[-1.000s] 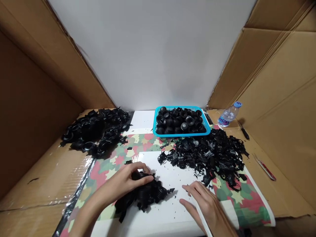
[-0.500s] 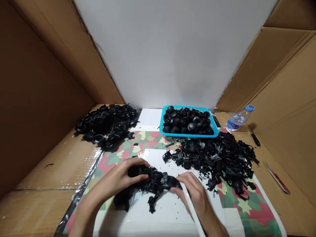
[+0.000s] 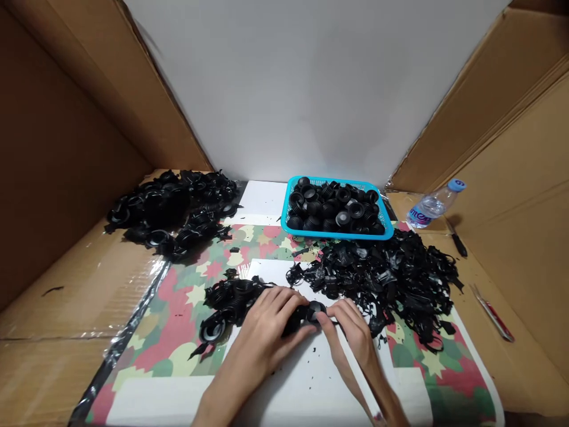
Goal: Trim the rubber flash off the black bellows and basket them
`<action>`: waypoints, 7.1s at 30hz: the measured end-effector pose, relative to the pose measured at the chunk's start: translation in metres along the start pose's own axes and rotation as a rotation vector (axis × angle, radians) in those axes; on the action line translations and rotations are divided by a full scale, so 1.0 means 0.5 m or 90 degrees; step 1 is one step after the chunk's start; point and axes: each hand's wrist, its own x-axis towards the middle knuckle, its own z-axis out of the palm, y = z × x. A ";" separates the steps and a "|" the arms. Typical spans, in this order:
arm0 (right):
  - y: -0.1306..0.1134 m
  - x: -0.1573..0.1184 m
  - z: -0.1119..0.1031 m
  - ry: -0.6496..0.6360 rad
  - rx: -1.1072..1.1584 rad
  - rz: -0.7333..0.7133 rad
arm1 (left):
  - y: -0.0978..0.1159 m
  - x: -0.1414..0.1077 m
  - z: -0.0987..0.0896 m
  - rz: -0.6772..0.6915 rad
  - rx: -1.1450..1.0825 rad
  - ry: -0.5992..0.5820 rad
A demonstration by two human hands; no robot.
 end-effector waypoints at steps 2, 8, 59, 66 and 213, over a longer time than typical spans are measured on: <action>-0.001 0.000 0.000 0.000 0.001 0.007 | -0.010 -0.003 0.012 0.007 -0.006 0.008; -0.005 0.002 -0.001 -0.013 0.004 0.026 | -0.029 -0.007 0.009 0.031 -0.031 0.004; 0.004 0.004 -0.062 -0.164 -0.038 -0.083 | 0.019 0.035 0.005 0.042 0.069 -0.080; 0.005 -0.014 -0.051 -0.190 -0.095 -0.058 | 0.001 0.027 0.029 0.032 0.043 -0.053; 0.052 -0.007 -0.061 0.203 0.315 0.243 | 0.025 0.039 0.061 -0.056 -0.160 -0.077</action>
